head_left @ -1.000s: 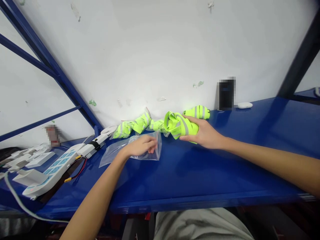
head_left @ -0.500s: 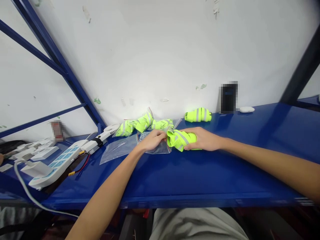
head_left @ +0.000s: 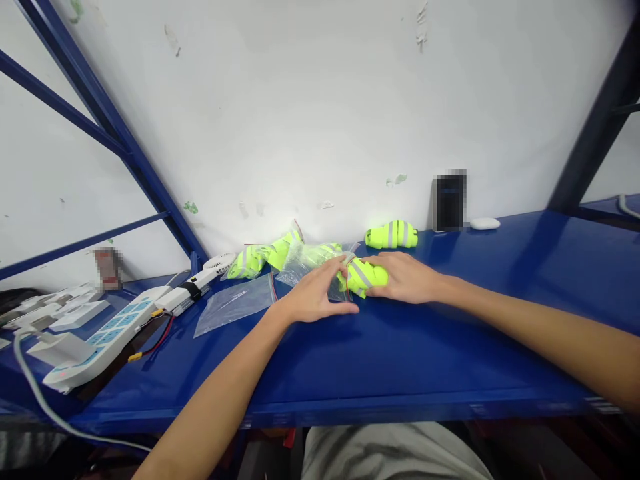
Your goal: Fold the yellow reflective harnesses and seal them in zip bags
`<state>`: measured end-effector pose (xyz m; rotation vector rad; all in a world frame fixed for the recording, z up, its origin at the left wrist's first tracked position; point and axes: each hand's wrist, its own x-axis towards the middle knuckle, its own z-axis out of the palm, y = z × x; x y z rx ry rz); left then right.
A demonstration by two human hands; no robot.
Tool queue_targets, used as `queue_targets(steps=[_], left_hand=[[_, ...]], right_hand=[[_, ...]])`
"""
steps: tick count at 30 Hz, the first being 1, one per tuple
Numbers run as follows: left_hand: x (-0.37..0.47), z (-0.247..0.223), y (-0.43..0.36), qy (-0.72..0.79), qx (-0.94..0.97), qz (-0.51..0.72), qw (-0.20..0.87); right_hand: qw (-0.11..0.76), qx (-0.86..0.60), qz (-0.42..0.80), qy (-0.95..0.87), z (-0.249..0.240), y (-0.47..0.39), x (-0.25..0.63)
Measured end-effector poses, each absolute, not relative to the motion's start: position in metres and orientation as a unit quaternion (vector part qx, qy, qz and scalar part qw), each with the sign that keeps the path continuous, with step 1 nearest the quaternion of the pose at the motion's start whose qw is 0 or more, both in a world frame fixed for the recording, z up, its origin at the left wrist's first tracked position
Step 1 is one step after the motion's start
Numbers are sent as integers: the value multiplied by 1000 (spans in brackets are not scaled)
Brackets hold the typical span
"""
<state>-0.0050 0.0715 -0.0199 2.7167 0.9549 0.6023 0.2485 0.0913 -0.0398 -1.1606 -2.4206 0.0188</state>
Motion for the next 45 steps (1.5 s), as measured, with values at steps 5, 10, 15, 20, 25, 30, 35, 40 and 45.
queue_targets(steps=[5, 10, 15, 20, 25, 30, 35, 40, 45], left_hand=[[-7, -25, 78, 307, 935, 175, -15], [-8, -24, 80, 313, 931, 177, -62], [-6, -20, 73, 319, 930, 184, 1], [-1, -18, 68, 350, 916, 194, 36], [6, -19, 68, 335, 934, 120, 6], [4, -19, 71, 346, 927, 142, 13], [4, -21, 72, 354, 920, 169, -4], [14, -23, 65, 333, 916, 191, -118], [17, -26, 64, 331, 918, 183, -114]], right_hand=[[228, -432, 56, -871, -36, 87, 247], [240, -414, 95, -873, -26, 75, 241], [265, -431, 126, -853, -14, 71, 241], [262, -424, 179, -848, -11, 70, 239], [226, -420, 138, -868, -19, 67, 233], [268, -423, 122, -857, -22, 63, 232], [332, -397, 160, -840, -27, 67, 230], [374, -398, 253, -799, -39, 74, 223], [403, -436, 233, -770, -45, 79, 219]])
